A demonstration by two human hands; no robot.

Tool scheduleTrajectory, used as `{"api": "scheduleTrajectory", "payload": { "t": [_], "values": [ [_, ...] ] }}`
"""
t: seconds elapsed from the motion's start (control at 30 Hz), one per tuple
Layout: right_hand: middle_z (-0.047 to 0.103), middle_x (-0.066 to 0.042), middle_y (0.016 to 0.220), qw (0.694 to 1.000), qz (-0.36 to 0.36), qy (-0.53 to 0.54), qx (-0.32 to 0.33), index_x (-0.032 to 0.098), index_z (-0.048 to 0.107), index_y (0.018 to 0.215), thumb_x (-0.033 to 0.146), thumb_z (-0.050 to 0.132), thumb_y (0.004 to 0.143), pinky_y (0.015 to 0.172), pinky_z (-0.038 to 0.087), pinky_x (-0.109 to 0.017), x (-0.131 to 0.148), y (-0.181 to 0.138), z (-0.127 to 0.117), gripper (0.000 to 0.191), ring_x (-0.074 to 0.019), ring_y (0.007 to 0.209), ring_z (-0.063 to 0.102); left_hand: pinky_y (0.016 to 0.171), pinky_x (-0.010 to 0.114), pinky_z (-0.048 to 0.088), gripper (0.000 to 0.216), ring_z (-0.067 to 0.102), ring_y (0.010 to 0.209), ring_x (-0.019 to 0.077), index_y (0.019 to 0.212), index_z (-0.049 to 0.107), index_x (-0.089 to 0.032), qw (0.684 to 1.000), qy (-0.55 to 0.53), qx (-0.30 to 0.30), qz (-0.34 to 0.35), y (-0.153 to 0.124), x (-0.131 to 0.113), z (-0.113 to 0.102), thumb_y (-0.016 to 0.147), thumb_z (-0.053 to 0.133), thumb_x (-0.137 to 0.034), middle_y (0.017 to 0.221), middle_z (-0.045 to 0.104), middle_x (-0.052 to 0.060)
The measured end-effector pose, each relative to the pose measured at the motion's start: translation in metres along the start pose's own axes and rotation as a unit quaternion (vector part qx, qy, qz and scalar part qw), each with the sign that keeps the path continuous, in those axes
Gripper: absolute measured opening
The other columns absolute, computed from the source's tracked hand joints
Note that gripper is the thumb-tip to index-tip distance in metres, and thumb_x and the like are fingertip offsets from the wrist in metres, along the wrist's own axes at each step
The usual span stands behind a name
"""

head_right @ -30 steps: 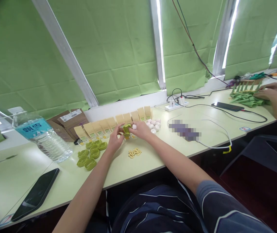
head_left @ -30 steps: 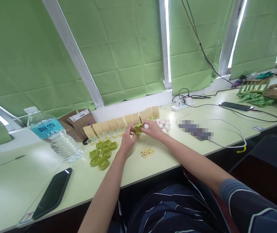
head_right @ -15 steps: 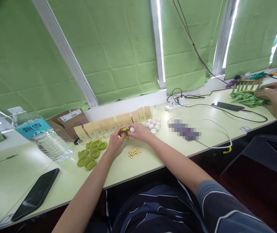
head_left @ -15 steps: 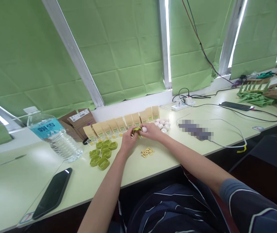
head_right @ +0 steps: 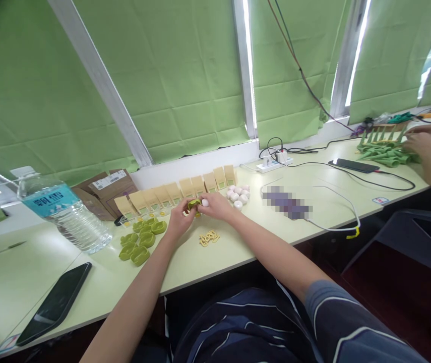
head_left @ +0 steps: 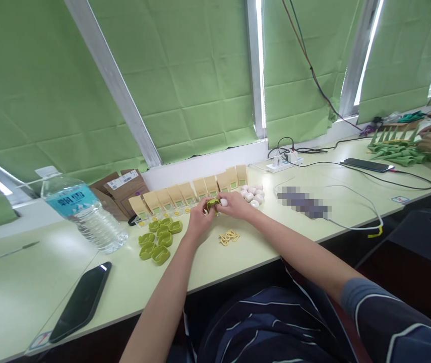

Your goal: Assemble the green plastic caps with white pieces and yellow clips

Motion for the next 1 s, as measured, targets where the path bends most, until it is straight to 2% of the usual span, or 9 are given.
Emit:
{"api": "scheduleTrajectory", "payload": {
  "t": [0.43, 1.0],
  "values": [
    [0.07, 0.0, 0.074, 1.0, 0.006, 0.024, 0.001, 0.021, 0.071, 0.086, 0.034, 0.064, 0.083, 0.062, 0.038, -0.024, 0.0012, -0.002, -0.002, 0.015, -0.0159, 0.07, 0.061, 0.065, 0.026, 0.044, 0.022, 0.052, 0.067, 0.0128, 0.104, 0.063, -0.021, 1.0, 0.014, -0.001, 0.008, 0.0012, -0.0012, 0.0001, 0.084, 0.054, -0.023, 0.086, 0.068, 0.002],
    [0.069, 0.0, 0.073, 1.0, 0.012, 0.02, -0.001, 0.021, 0.071, 0.083, 0.036, 0.062, 0.086, 0.061, 0.036, -0.023, 0.0002, -0.0016, -0.0017, 0.018, -0.0152, 0.068, 0.058, 0.066, 0.025, 0.044, 0.023, 0.053, 0.068, 0.0124, 0.105, 0.065, -0.02, 1.0, 0.0, 0.004, 0.0, -0.0008, -0.0006, 0.0018, 0.089, 0.051, -0.026, 0.089, 0.069, 0.002]
  ]
}}
Point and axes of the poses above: each hand's wrist, its own y-axis towards the middle knuckle, its own z-axis out of the palm, x = y × z, the point moved 6 cm from there along y, towards the middle knuckle
